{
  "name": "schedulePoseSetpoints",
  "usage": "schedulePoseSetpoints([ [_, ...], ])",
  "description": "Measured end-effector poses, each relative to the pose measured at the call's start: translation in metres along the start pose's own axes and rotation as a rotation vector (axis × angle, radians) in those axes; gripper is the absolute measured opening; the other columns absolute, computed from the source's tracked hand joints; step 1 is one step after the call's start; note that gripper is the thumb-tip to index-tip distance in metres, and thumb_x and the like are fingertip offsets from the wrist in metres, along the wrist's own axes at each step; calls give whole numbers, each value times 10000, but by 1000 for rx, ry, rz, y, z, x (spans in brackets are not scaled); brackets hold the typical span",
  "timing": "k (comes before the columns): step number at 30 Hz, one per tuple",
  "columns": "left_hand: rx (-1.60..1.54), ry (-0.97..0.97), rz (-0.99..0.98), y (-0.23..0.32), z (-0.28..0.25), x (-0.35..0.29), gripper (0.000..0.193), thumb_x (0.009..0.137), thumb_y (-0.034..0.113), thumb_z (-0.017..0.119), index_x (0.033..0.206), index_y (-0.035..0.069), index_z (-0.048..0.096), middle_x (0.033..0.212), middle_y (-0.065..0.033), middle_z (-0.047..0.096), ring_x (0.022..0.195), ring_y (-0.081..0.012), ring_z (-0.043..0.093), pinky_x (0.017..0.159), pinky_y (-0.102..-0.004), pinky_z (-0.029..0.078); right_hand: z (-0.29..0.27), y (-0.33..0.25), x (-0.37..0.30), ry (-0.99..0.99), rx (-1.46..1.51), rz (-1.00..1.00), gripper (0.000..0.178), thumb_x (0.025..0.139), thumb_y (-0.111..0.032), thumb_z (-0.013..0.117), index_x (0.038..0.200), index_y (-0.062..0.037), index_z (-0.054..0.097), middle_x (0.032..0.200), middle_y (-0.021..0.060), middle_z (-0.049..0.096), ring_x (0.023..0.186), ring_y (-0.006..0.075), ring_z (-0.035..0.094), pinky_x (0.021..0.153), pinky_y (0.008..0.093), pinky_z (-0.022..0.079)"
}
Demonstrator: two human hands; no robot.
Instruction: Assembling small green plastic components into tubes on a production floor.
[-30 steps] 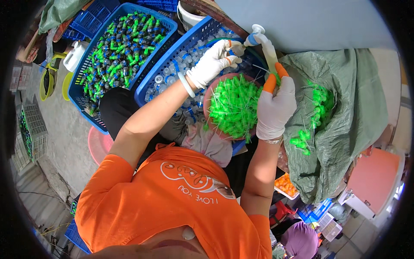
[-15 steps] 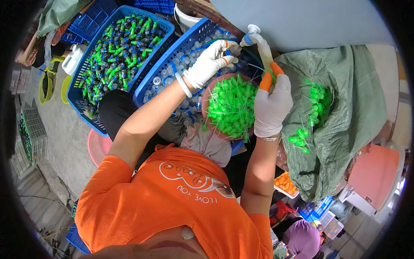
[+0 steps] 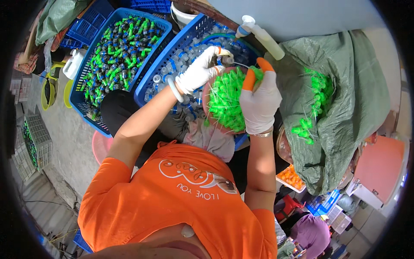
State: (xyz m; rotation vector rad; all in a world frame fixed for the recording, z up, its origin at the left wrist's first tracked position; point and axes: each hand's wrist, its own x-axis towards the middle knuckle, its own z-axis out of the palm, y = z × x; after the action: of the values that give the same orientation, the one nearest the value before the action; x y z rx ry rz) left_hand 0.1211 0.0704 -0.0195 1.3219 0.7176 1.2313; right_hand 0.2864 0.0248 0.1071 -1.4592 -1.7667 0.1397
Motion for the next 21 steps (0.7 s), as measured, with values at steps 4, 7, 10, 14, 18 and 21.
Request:
schedulePoseSetpoints([
  [4,-160,-62,-58,29,19,-26,417,882,-24,561,1275,24,429,1192,-65,527,1082,-158,518,964,-313,405,14,19,-16,-124,-111,-143,190,835,-78,642,1013,-63,579,775,147,628,612,297,627,552,363,475],
  [7,-139,-59,-134,45,27,-36,410,871,-17,581,1255,14,439,1159,-69,523,1067,-171,524,943,-320,412,23,19,-27,-212,0,-177,141,838,-77,619,954,-66,540,760,168,606,635,341,622,538,383,464],
  [10,54,-41,-226,45,40,-43,401,859,-9,605,1229,3,451,1112,-79,521,1054,-185,530,915,-326,423,24,27,-34,-300,98,0,135,855,-84,606,964,-67,530,741,128,604,588,283,604,503,353,435],
  [14,343,105,66,31,55,-52,394,829,-16,633,1187,-4,467,1042,-123,517,1010,-244,554,866,-345,441,15,50,-33,-515,754,635,124,880,-94,590,979,-58,524,719,54,589,539,170,551,465,294,386],
  [18,679,-56,338,28,46,-56,440,774,-21,646,1169,-11,452,1026,-175,517,950,-330,568,810,-374,467,15,29,-49,-500,895,742,125,896,-104,591,989,-50,527,730,-10,562,544,72,493,459,233,345],
  [21,436,-80,248,25,38,-66,411,799,10,647,1169,7,469,1049,-185,507,975,-362,552,811,-353,458,9,37,-59,-576,717,652,128,897,-105,597,989,-42,535,742,-15,552,568,49,488,471,219,346],
])
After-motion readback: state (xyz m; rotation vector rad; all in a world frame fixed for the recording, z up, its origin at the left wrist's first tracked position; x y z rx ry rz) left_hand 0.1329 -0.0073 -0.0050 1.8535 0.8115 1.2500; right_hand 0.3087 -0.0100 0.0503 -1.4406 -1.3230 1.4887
